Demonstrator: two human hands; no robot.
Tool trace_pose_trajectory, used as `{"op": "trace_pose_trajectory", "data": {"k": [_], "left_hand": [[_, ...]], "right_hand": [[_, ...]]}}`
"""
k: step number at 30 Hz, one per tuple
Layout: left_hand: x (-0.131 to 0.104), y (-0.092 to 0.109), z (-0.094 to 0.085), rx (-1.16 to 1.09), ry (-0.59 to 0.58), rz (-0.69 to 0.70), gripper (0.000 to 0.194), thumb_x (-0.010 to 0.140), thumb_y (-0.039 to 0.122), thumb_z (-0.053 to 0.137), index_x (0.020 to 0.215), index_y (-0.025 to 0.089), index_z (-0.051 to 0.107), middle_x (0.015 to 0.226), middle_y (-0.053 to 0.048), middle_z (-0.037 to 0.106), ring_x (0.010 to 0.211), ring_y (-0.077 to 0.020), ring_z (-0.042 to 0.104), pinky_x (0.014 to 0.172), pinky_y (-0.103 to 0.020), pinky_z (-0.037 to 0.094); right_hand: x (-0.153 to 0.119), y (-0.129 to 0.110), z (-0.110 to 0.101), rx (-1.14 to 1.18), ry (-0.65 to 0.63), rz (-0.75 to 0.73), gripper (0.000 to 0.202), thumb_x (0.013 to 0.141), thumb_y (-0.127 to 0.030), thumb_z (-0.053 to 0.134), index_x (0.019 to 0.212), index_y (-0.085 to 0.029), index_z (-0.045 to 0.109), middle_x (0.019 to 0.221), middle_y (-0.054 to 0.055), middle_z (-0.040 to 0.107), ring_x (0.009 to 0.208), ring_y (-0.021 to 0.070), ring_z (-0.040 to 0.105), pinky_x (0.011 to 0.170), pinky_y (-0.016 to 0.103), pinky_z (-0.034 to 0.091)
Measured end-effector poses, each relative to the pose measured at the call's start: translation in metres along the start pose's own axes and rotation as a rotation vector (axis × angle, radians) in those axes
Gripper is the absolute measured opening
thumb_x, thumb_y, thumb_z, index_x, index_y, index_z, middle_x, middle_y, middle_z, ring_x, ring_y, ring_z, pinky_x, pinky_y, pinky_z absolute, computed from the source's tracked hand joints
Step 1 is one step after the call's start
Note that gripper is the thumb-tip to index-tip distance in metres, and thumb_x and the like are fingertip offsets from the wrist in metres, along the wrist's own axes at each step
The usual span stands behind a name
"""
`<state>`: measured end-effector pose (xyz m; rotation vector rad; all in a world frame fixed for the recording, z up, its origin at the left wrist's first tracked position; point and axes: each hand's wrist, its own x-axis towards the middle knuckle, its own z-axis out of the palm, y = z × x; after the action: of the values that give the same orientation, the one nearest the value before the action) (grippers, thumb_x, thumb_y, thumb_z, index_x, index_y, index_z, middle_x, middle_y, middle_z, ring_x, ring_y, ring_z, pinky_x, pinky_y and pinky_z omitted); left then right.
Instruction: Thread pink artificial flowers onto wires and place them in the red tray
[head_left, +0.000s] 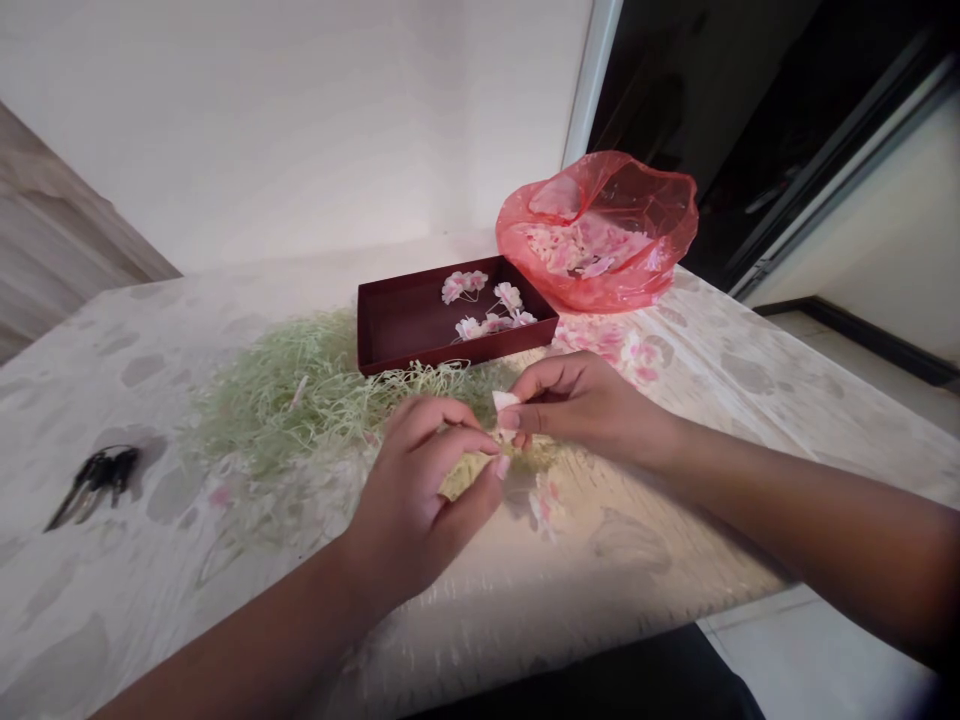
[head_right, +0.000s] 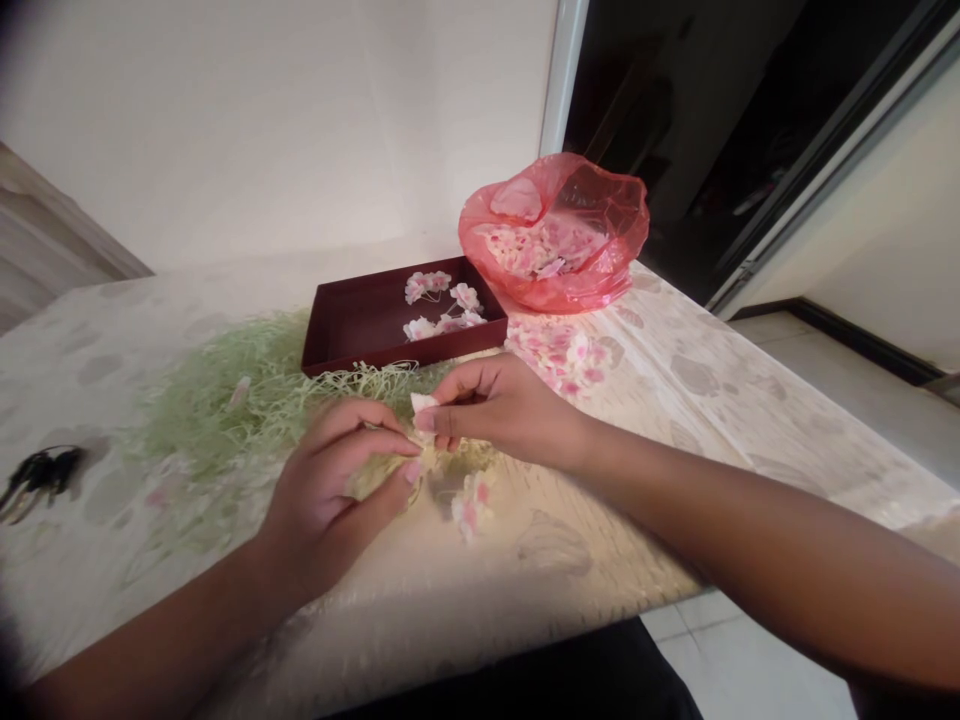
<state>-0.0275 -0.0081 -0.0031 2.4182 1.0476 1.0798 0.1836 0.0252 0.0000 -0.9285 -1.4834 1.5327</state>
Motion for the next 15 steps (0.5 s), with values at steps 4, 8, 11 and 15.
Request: {"op": "trace_pose_trajectory", "data": {"k": [4,8,11,15], "left_hand": [[-0.0013,-0.001,0.0039,0.116,-0.262,0.177,0.013,0.093,0.025,0.063,0.099,0.022,0.074,0.1,-0.008,0.065,0.098,-0.025,0.056,0.088,-0.042,0.048],[-0.0004,-0.0021,0.0063,0.073,-0.346,0.178,0.017,0.096,0.021,0.06,0.093,0.024,0.076,0.102,-0.007,0.069,0.098,-0.0243,0.058,0.087,-0.041,0.049],[0.0029,-0.0003,0.003,-0.096,-0.28,0.075,0.011,0.093,0.023,0.065,0.089,0.024,0.075,0.096,-0.004,0.071,0.096,-0.0217,0.062,0.088,-0.038,0.049],[0.0047,0.0016,-0.0031,-0.279,-0.103,-0.209,0.006,0.089,0.03,0.072,0.086,0.025,0.076,0.089,-0.001,0.074,0.087,-0.0184,0.066,0.081,-0.033,0.051]], "right_hand": [[0.0021,0.0036,-0.0015,0.033,-0.021,-0.001,0.017,0.073,-0.029,0.086,0.078,-0.016,0.076,0.07,0.002,0.073,0.062,0.0111,0.066,0.06,0.022,0.054],[0.0028,0.006,-0.0017,0.102,-0.071,-0.005,0.011,0.076,-0.025,0.084,0.082,-0.018,0.079,0.072,0.002,0.075,0.063,0.0108,0.068,0.063,0.021,0.055],[0.002,0.0034,-0.0025,0.132,-0.09,-0.004,0.008,0.076,-0.024,0.084,0.08,-0.018,0.08,0.073,0.002,0.075,0.064,0.0107,0.068,0.065,0.022,0.056],[0.0019,0.0009,-0.0021,0.165,-0.069,-0.004,0.009,0.075,-0.024,0.085,0.078,-0.017,0.08,0.072,0.003,0.076,0.064,0.011,0.068,0.065,0.022,0.056]]}}
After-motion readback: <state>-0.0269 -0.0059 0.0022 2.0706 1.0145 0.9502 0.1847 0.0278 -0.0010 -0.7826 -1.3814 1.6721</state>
